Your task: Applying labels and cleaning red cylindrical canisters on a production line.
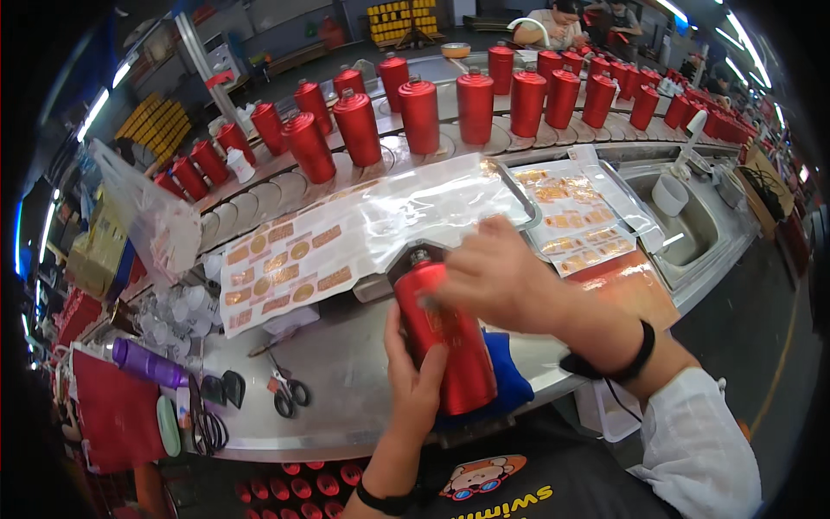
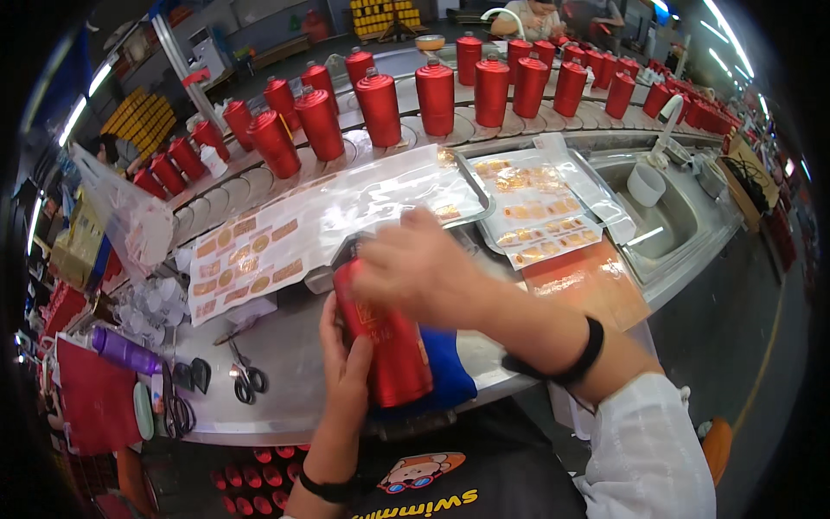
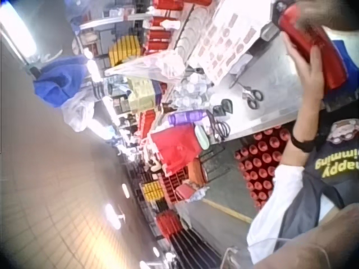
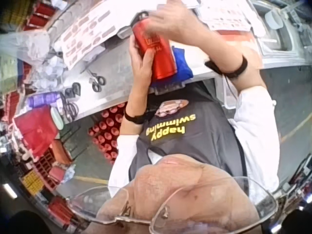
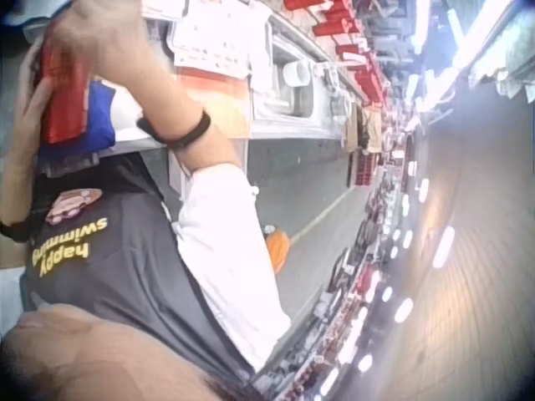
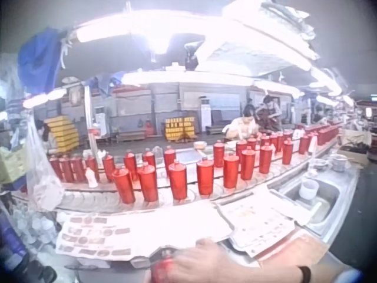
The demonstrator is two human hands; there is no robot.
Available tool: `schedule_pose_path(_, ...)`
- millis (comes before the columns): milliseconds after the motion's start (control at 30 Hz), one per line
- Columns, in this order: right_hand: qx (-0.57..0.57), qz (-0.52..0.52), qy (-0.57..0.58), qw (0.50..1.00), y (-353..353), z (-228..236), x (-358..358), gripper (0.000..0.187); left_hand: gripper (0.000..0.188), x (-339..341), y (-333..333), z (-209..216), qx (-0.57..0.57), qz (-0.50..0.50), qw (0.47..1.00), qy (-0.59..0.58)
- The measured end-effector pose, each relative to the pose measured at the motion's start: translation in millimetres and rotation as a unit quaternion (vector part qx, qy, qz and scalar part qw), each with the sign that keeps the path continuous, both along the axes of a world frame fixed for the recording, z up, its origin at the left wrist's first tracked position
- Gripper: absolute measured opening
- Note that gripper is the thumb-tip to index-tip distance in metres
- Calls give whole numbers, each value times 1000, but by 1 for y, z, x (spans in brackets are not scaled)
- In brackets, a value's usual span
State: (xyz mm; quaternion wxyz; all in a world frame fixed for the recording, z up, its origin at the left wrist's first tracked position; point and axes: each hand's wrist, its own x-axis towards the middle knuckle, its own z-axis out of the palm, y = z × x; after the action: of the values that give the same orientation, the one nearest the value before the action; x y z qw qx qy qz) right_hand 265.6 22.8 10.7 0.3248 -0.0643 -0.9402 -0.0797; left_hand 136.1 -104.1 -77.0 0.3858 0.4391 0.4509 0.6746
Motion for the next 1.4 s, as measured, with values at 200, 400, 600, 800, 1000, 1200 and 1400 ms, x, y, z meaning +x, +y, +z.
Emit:
schedule_pose_path(200,-289,13,19,957,-5,-20,15,16,85,-4,-25,-7,21,-25,998,60)
schedule_pose_path(400,-282,66,-178,941,0,15,-23,20,90,1,-38,-1,2,-24,993,112)
schedule_pose_path(600,-342,49,-22,938,-5,-2,-8,19,92,-4,-48,-14,19,-2,979,202)
schedule_pose_path(800,-407,-131,169,888,-9,-31,42,20,81,-27,-2,28,103,25,857,505)
schedule_pose_path(1000,-394,-106,154,900,-13,-27,55,18,64,-23,-7,33,122,18,748,652)
schedule_pose_path(1200,-383,32,13,923,-4,-16,21,24,56,-3,-59,3,117,39,777,617)
schedule_pose_path(1400,-15,-12,61,998,0,-28,3,18,78,2,-69,-35,20,166,854,493)
